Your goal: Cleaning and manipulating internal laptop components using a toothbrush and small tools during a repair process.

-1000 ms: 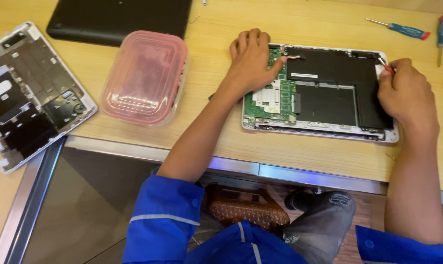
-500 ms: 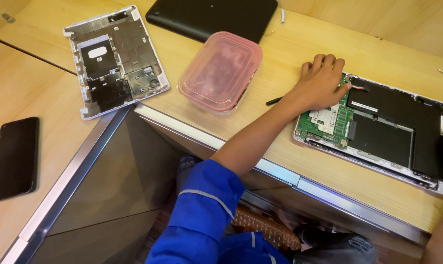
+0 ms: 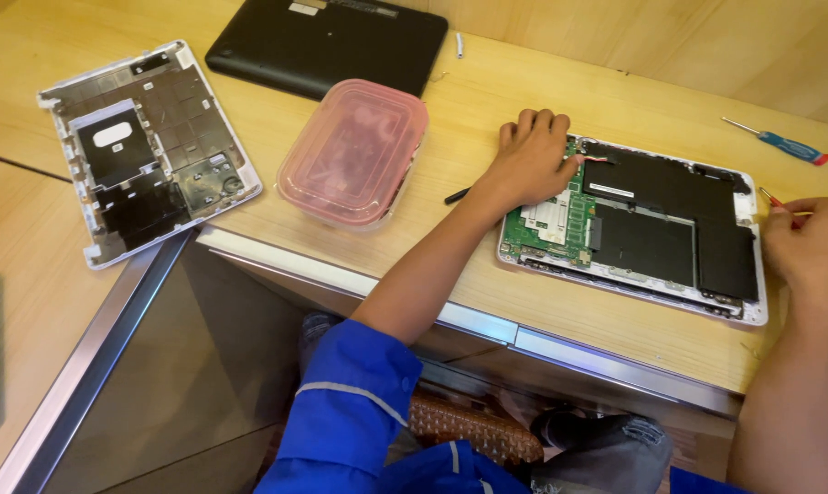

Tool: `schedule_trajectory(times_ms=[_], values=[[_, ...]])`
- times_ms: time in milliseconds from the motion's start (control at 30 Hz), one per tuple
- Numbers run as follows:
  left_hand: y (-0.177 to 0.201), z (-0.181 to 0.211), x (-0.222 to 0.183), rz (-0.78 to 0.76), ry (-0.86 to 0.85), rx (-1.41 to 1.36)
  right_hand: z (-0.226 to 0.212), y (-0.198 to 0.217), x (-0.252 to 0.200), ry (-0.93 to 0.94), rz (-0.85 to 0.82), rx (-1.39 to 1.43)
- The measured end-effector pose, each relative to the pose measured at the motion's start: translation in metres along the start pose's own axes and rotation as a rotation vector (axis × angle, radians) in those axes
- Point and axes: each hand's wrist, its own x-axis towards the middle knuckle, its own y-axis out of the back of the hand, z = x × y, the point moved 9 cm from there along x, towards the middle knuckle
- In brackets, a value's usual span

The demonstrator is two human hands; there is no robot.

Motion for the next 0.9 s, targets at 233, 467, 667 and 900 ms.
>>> schedule_trajectory(times_ms=[233,467,667,900], values=[[0.01,0.012,-0.006,-0.107,-0.017,-0.041,-0.002,0.005,0.001,0.138,0.126,-0.27],[0.011,0.009,-0.007,-0.061,-0.049,-0.027,-0.024,0.008,-0.006,0.118,0.086,-0.18],[0.007,0.007,-0.007,-0.087,-0.041,-0.039,-0.03,0.016,-0.011,0.04,0.068,-0.151],[0.008,0.005,-0.008,-0.128,-0.013,-0.057,-0.035,0.02,-0.012,-0.031,0.03,-0.104]])
